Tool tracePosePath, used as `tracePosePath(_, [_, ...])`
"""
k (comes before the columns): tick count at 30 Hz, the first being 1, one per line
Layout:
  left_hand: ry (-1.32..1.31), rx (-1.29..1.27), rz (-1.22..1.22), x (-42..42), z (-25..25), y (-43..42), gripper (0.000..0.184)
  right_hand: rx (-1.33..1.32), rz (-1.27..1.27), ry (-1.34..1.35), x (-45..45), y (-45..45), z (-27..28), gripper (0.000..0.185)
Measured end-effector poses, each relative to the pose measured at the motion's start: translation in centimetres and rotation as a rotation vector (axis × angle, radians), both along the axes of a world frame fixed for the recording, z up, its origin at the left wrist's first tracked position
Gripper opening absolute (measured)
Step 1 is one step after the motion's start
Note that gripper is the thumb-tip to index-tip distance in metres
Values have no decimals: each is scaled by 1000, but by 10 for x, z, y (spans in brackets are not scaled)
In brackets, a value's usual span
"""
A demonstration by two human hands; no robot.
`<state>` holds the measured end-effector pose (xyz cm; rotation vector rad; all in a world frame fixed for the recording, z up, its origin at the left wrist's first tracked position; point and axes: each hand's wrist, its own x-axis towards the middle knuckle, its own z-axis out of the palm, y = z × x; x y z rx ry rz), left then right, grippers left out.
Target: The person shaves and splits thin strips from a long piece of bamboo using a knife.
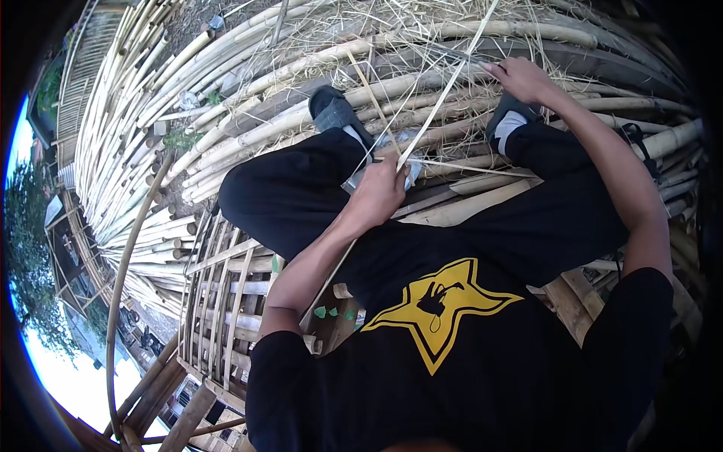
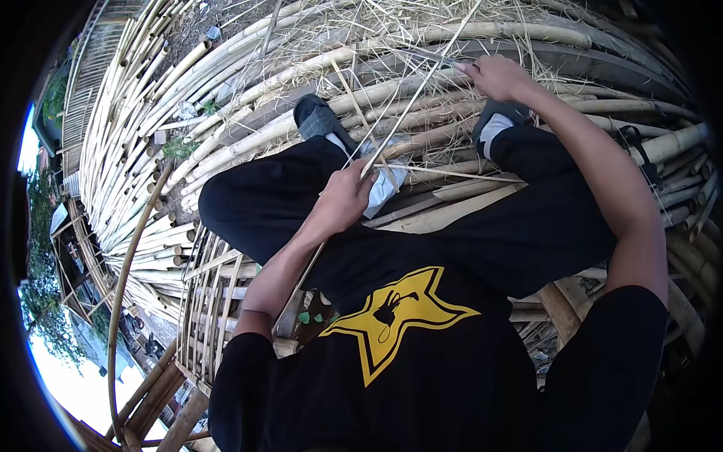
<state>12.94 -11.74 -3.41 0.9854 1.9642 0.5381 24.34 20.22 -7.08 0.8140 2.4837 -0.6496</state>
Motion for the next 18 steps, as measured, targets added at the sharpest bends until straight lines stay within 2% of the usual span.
tracePosePath(2, [-1,24,1,-2,1,4,22,7,-38,-41,-2,-8,-2,66])
tracePosePath(4, [5,42,5,-6,3,5,24,-2,-79,54,-6,-19,-5,63])
tracePosePath(6, [-136,-59,57,-10,7,3,28,-42,-10,88,-8,-28,7,61])
tracePosePath(8, [-157,-40,54,-10,10,0,29,-88,74,166,-8,-32,7,58])
tracePosePath(9, [-183,-24,55,-10,12,-3,31,3,138,274,-4,-28,-5,58])
tracePosePath(10, [-179,-23,48,-11,15,-4,31,6,131,278,-3,-14,-8,58])
tracePosePath(12, [-289,-60,51,-11,25,-11,30,-17,30,102,0,11,-8,58])
tracePosePath(13, [-284,-57,43,-9,23,-17,30,128,130,155,10,19,-13,60])
tracePosePath(16, [-294,66,30,0,21,-33,30,144,28,182,24,35,-31,60])
tracePosePath(18, [-400,-115,55,1,37,-33,28,106,-10,124,26,43,-29,60])
